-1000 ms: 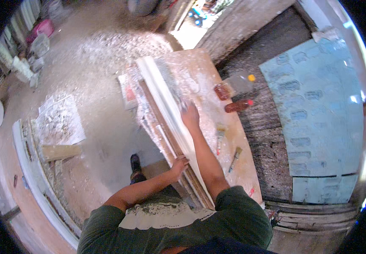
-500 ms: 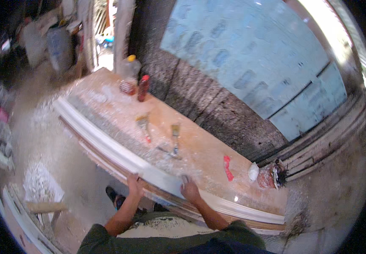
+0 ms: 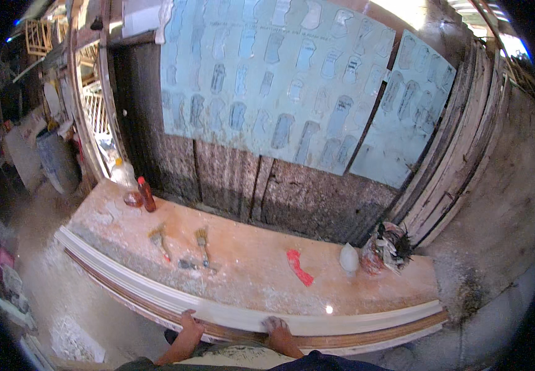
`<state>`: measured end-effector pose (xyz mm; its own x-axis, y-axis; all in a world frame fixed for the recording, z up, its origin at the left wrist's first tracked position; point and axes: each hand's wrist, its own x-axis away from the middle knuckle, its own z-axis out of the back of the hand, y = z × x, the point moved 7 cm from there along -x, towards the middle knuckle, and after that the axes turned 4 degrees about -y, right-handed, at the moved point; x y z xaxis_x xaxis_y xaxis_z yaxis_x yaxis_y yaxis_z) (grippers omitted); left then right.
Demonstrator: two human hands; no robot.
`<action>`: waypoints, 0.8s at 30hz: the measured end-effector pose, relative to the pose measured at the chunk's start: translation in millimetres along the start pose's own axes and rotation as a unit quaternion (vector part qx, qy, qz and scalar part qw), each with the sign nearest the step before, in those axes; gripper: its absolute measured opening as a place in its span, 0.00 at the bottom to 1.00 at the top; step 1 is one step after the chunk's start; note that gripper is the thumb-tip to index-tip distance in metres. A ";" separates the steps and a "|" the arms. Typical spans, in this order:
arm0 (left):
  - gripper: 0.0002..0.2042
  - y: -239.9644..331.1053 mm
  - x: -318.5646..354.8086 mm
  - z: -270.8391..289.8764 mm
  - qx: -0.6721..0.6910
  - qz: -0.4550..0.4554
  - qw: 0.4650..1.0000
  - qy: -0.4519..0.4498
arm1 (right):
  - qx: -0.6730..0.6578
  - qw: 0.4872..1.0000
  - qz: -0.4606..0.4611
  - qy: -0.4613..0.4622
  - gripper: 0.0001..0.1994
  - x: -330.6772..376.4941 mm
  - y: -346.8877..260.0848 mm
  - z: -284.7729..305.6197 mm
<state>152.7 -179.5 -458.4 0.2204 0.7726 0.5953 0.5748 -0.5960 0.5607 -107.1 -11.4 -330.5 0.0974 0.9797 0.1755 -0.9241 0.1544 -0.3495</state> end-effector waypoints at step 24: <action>0.21 43.4 1.4 -51.3 -0.107 -0.193 0.974 0.051 | 0.095 0.992 0.018 -0.083 0.16 7.1 153.0 -6.2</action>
<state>137.5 -215.5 -403.7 -0.0657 0.9288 0.3647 0.4191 -0.3060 0.8548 -245.6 20.0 -388.5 0.0157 0.9471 0.3207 -0.9805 0.0774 -0.1805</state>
